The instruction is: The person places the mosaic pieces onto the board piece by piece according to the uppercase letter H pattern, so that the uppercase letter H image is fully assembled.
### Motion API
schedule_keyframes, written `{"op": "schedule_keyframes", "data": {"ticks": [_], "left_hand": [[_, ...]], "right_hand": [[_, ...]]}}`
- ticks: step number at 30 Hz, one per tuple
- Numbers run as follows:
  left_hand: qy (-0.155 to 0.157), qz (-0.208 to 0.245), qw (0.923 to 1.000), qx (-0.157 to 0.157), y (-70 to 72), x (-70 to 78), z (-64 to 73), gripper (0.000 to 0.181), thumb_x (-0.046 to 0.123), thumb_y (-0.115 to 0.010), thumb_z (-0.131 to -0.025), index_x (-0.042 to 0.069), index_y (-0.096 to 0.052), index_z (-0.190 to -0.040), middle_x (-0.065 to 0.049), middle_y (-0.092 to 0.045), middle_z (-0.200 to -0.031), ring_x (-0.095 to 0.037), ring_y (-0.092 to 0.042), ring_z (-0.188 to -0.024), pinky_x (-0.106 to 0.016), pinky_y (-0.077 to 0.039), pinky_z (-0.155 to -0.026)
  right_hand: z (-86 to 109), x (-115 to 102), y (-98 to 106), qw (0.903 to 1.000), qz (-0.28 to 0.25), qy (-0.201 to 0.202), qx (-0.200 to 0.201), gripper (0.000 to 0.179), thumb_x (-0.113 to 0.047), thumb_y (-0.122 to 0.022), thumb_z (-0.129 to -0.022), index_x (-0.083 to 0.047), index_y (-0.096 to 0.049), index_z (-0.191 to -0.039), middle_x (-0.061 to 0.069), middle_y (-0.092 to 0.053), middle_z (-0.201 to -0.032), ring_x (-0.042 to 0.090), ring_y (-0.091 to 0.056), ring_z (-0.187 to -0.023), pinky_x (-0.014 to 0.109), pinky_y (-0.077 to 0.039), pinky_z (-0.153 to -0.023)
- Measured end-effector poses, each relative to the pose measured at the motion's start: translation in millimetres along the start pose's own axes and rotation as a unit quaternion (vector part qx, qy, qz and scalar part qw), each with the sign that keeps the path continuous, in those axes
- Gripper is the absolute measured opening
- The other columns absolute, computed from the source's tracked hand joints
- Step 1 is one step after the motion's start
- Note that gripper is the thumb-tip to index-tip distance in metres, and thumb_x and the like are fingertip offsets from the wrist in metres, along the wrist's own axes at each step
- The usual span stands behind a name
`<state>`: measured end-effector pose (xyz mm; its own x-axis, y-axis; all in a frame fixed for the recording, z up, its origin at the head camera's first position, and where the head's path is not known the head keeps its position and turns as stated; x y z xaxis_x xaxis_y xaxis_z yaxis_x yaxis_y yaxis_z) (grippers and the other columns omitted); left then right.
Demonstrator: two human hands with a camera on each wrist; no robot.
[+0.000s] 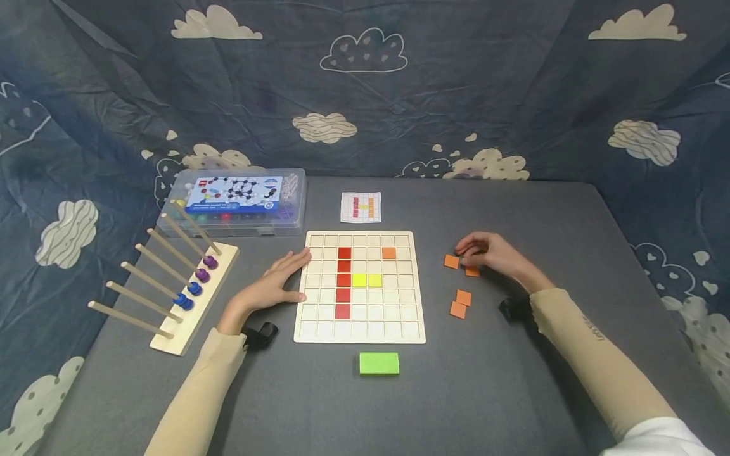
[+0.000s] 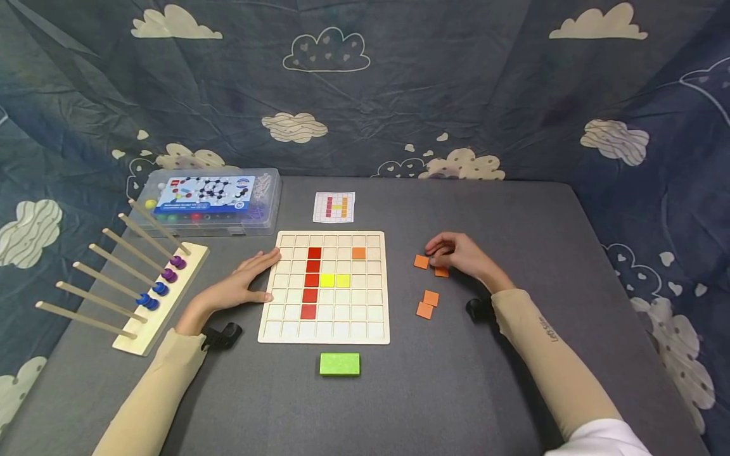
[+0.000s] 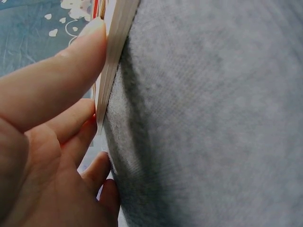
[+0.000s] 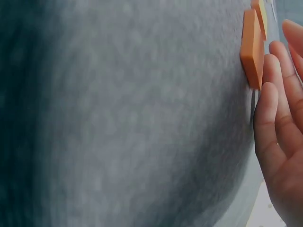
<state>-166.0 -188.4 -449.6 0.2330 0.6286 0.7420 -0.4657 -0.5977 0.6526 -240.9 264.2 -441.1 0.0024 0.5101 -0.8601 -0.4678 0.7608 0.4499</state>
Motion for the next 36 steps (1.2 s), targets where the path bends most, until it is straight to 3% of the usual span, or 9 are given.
{"op": "schedule_keyframes", "data": {"ticks": [7, 12, 17, 25, 32, 36], "left_hand": [[-0.002, -0.003, 1.0000, 0.000, 0.1, -1.5, -0.3, 0.084, 0.021, -0.072, -0.086, 0.002, -0.022, -0.151, -0.016, -0.013, -0.158, -0.039, 0.000, -0.143, -0.063, -0.002, -0.108], [-0.008, -0.002, 1.0000, 0.000, 0.0, -2.2, -0.5, 0.085, 0.021, -0.072, -0.086, 0.002, -0.022, -0.151, -0.016, -0.013, -0.158, -0.039, 0.000, -0.143, -0.063, -0.002, -0.108], [-0.008, 0.000, 1.0000, 0.000, 0.2, -2.5, -0.4, 0.085, 0.021, -0.072, -0.086, 0.002, -0.022, -0.151, -0.016, -0.013, -0.158, -0.038, 0.000, -0.143, -0.063, -0.002, -0.108], [-0.009, -0.001, 1.0000, 0.000, 0.5, -2.5, 0.3, 0.084, 0.019, -0.072, -0.086, 0.002, -0.022, -0.151, -0.016, -0.013, -0.158, -0.039, 0.000, -0.143, -0.063, -0.001, -0.108], [-0.013, -0.003, 0.9999, 0.001, 0.8, -0.2, 0.8, 0.084, 0.019, -0.072, -0.085, 0.001, -0.023, -0.151, -0.017, -0.013, -0.157, -0.040, -0.001, -0.143, -0.063, -0.001, -0.108], [-0.012, -0.005, 0.9999, 0.001, 0.7, 0.4, 0.7, 0.084, 0.018, -0.072, -0.085, 0.000, -0.023, -0.151, -0.017, -0.014, -0.157, -0.040, -0.001, -0.143, -0.063, -0.001, -0.108]], "right_hand": [[-4.7, -6.9, -12.6, 0.9943, 0.104, 0.022, 0.015, 0.025, 0.002, -0.071, -0.081, 0.003, -0.064, -0.105, 0.014, -0.062, -0.094, 0.025, -0.055, -0.084, 0.027, -0.047, -0.066], [-6.8, -12.6, -16.9, 0.9900, 0.135, 0.032, 0.023, 0.022, 0.004, -0.073, -0.079, 0.003, -0.065, -0.100, 0.012, -0.061, -0.088, 0.024, -0.055, -0.080, 0.031, -0.046, -0.067], [-10.4, -16.5, -17.2, 0.9932, 0.114, 0.019, 0.009, 0.019, 0.005, -0.069, -0.081, 0.003, -0.063, -0.098, 0.012, -0.059, -0.086, 0.023, -0.053, -0.076, 0.030, -0.046, -0.063], [-25.9, -37.1, -34.2, 0.9979, 0.012, 0.031, -0.056, 0.018, 0.002, -0.064, -0.087, 0.008, -0.061, -0.104, 0.015, -0.061, -0.089, 0.020, -0.059, -0.077, 0.033, -0.051, -0.069], [-47.8, -62.6, -69.4, 0.9941, 0.032, 0.060, -0.085, 0.011, 0.005, -0.066, -0.085, 0.006, -0.064, -0.096, 0.010, -0.063, -0.082, 0.016, -0.055, -0.068, 0.030, -0.047, -0.063], [-57.4, -72.0, -87.8, 0.9900, 0.074, 0.085, -0.085, 0.009, 0.006, -0.066, -0.082, 0.003, -0.066, -0.090, 0.006, -0.064, -0.077, 0.015, -0.056, -0.068, 0.027, -0.045, -0.062]]}}
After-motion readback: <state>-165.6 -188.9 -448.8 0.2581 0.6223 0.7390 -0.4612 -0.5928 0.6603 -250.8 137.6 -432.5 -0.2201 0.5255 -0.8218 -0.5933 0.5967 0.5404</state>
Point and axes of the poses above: each hand's wrist, its own z-axis away from the middle knuckle, its own y-axis out of the back of the hand, x = y × z, the point moved 2 cm from there along -z, towards the middle knuckle
